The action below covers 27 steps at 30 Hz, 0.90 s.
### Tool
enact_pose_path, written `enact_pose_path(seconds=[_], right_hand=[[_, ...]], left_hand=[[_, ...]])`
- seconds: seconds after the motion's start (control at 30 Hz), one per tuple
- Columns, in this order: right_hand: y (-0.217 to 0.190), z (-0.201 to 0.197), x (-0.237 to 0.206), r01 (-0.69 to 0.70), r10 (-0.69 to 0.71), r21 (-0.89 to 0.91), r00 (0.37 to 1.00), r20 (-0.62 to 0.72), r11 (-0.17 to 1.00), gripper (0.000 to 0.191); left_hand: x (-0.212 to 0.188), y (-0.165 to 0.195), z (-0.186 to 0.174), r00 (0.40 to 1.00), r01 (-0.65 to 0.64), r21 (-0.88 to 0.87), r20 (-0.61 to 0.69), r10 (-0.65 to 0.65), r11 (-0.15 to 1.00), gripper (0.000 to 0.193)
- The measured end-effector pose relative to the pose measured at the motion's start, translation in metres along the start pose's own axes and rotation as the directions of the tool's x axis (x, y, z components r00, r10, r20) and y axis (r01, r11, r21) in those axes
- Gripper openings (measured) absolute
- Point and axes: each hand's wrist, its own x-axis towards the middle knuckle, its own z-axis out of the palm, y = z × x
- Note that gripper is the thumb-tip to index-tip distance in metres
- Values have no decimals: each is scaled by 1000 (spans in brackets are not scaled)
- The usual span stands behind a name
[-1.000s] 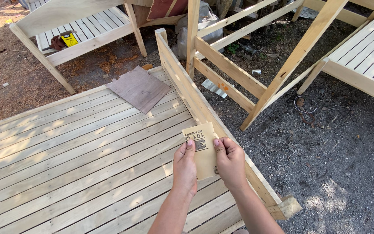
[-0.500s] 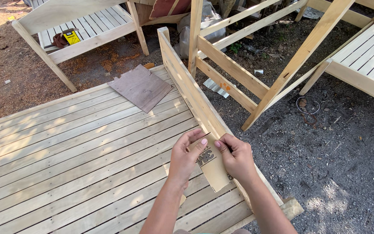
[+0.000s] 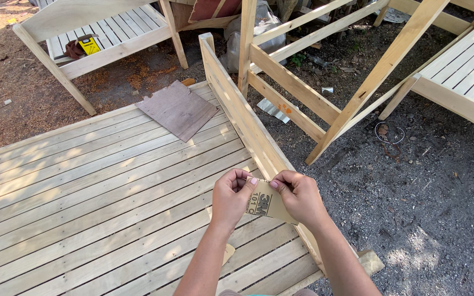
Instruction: The person sands the edges and rails of an unfinished slatted wooden furniture frame outdoors. They handle sheets of sandpaper, fold and prepare a piece, then rub the abrasive along the wooden rails and corners, working around the frame and switching sandpaper pieces while sanding different sections.
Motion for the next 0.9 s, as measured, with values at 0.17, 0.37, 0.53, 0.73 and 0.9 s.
enact_pose_path(seconds=[0.17, 0.37, 0.53, 0.73, 0.9], right_hand=[[2, -2, 0, 3, -2, -12, 988, 152, 1000, 17], [3, 2, 1, -91, 75, 201, 993, 87, 975, 16], [8, 4, -4, -110, 111, 12, 993, -36, 994, 14], [14, 15, -6, 24, -38, 120, 993, 116, 992, 14], [25, 17, -6, -128, 96, 234, 985, 144, 964, 19]], left_hand=[[-3, 14, -9, 998, -50, 374, 61, 29, 926, 11], [-7, 10, -2, 994, -10, 315, -96, 43, 949, 17], [-6, 9, -11, 999, 7, 322, 39, -21, 947, 15], [-11, 16, -17, 983, -36, 451, 175, -49, 892, 13], [-14, 7, -17, 989, -74, 382, 145, 19, 921, 10]])
